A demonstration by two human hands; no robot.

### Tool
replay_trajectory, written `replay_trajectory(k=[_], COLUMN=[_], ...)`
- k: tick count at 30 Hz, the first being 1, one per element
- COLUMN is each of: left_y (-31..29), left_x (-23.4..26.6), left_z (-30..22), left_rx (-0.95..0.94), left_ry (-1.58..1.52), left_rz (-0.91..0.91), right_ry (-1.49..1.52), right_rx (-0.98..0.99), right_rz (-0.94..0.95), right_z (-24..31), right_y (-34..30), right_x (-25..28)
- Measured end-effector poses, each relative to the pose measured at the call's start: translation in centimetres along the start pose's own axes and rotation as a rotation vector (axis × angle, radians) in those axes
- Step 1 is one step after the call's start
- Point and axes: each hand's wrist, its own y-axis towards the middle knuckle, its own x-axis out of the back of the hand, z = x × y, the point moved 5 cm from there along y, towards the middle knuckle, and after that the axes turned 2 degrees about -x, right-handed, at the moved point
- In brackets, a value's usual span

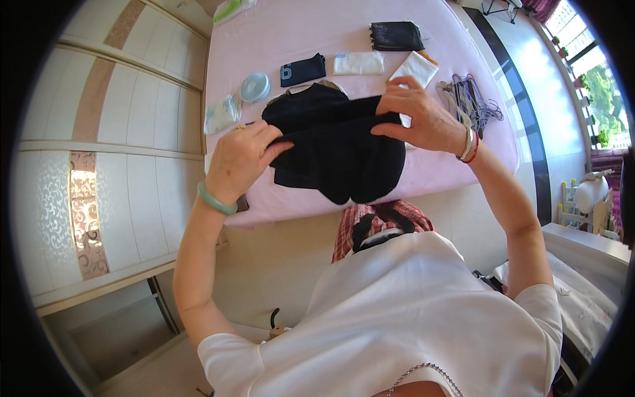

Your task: The person folds several pieces of clothing on a bed. They handle a dark blue t-shirt, a black t-shirt with a graphic, and a beige t-shirt, smoothing and folding each item into a neat stack. The person also briefly handles a pair of dark blue shorts.

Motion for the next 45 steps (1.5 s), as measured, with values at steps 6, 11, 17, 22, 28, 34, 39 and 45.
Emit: replay_trajectory(k=[6, 11, 17, 22, 28, 34, 39, 45], left_y=[1.8, 3.1, 3.6, 4.1, 3.7, 3.2, 3.0, 3.2], left_x=[2.0, 4.1, 4.9, 5.0, 3.2, 1.6, 1.0, 2.0], left_z=[-0.1, -0.3, -0.1, -0.8, 2.1, 3.8, 4.2, 3.6], left_rx=[-0.207, -0.205, -0.125, -0.053, 0.17, 0.571, 0.462, 0.552], left_ry=[0.269, 0.469, 0.464, 0.526, 0.046, -0.435, -0.724, -0.869], left_rz=[-0.278, -0.318, -0.415, -0.467, -0.352, -0.172, -0.259, -0.36], right_ry=[-0.407, -0.588, -0.647, -0.662, -0.659, -0.515, -0.134, 0.175], right_rx=[0.12, 0.193, 0.212, 0.224, 0.183, 0.105, -0.192, -0.302], right_rz=[-0.136, -0.215, -0.269, -0.279, -0.265, -0.303, -0.248, -0.264], right_z=[0.8, 0.4, 0.1, -0.2, -1.5, -2.6, -5.0, -5.8], right_y=[2.8, 3.3, 3.8, 3.8, 2.8, 2.8, 2.2, 1.8], right_x=[3.5, 5.8, 6.9, 7.3, 7.4, 7.6, 6.4, 6.0])
